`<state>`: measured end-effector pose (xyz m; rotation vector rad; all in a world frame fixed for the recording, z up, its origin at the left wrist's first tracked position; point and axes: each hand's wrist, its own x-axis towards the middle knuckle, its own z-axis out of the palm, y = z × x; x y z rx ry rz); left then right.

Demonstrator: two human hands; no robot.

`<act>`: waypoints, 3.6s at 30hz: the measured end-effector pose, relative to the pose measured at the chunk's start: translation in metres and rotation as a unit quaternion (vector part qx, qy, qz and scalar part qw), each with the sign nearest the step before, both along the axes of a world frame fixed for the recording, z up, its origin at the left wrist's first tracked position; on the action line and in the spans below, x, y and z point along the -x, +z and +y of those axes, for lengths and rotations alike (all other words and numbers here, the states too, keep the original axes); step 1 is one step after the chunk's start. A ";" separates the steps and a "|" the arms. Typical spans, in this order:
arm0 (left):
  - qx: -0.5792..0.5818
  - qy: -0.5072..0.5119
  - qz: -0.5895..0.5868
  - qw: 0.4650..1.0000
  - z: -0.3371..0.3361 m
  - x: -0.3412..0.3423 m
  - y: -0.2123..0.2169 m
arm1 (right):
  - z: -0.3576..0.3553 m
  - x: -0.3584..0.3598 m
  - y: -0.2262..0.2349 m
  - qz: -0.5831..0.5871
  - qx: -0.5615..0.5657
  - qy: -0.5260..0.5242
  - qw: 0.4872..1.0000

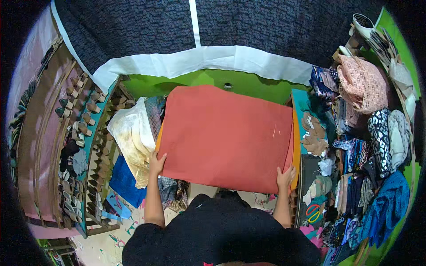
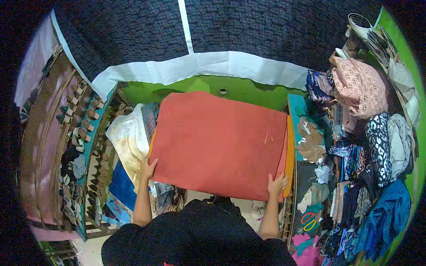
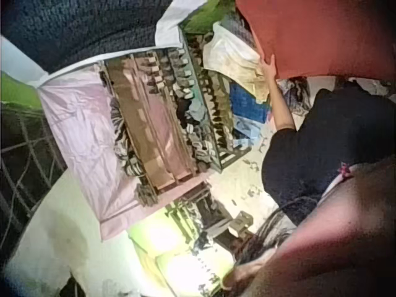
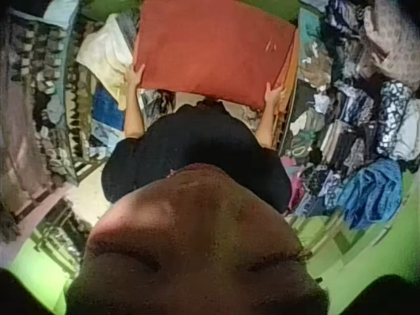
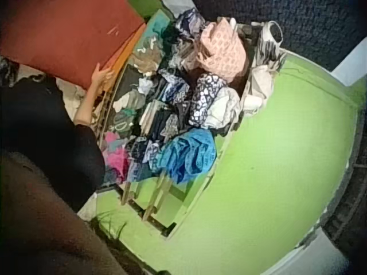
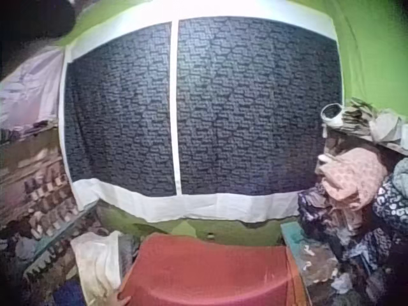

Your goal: Folding different pieces of fabric on a table and organizing them onto a shelf.

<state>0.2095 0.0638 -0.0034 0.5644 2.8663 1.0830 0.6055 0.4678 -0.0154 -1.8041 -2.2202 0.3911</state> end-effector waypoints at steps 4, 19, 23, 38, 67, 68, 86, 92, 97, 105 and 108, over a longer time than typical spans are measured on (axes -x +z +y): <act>-0.111 0.109 -0.056 0.986 -0.028 -0.045 -0.013 | -0.052 0.003 0.023 -0.039 -0.063 -0.062 0.995; -0.273 -0.005 -0.309 0.911 -0.047 -0.055 0.036 | -0.040 -0.017 0.040 -0.027 0.092 -0.056 0.994; -0.311 -0.047 -0.310 0.897 -0.054 -0.058 0.079 | -0.045 -0.050 0.049 0.089 0.085 -0.061 0.991; -0.237 -0.019 -0.543 0.806 -0.203 -0.136 0.066 | -0.193 -0.194 0.007 0.373 0.211 -0.019 0.904; -0.188 0.141 -0.106 0.966 0.000 0.060 -0.021 | 0.077 0.113 0.025 0.154 0.047 0.252 0.954; -0.187 0.144 -0.112 0.965 0.018 0.063 -0.017 | 0.087 0.118 0.025 0.149 0.050 0.253 0.955; -0.376 -0.019 -0.401 0.835 0.038 0.059 0.091 | 0.076 0.151 0.072 -0.132 0.174 0.383 0.898; -0.106 -0.165 -0.503 0.842 0.040 0.066 0.116 | 0.069 0.128 0.079 -0.326 0.172 0.330 0.869; -0.139 -0.230 -0.478 0.836 0.014 0.029 0.176 | 0.043 0.081 0.095 -0.094 -0.010 0.326 0.941; -0.252 -0.197 -0.342 0.884 -0.013 0.016 0.285 | 0.046 0.008 0.154 0.354 0.024 0.151 0.923; -0.346 -0.176 -0.199 0.900 0.063 0.080 0.283 | 0.096 0.070 0.221 0.331 -0.037 0.244 0.911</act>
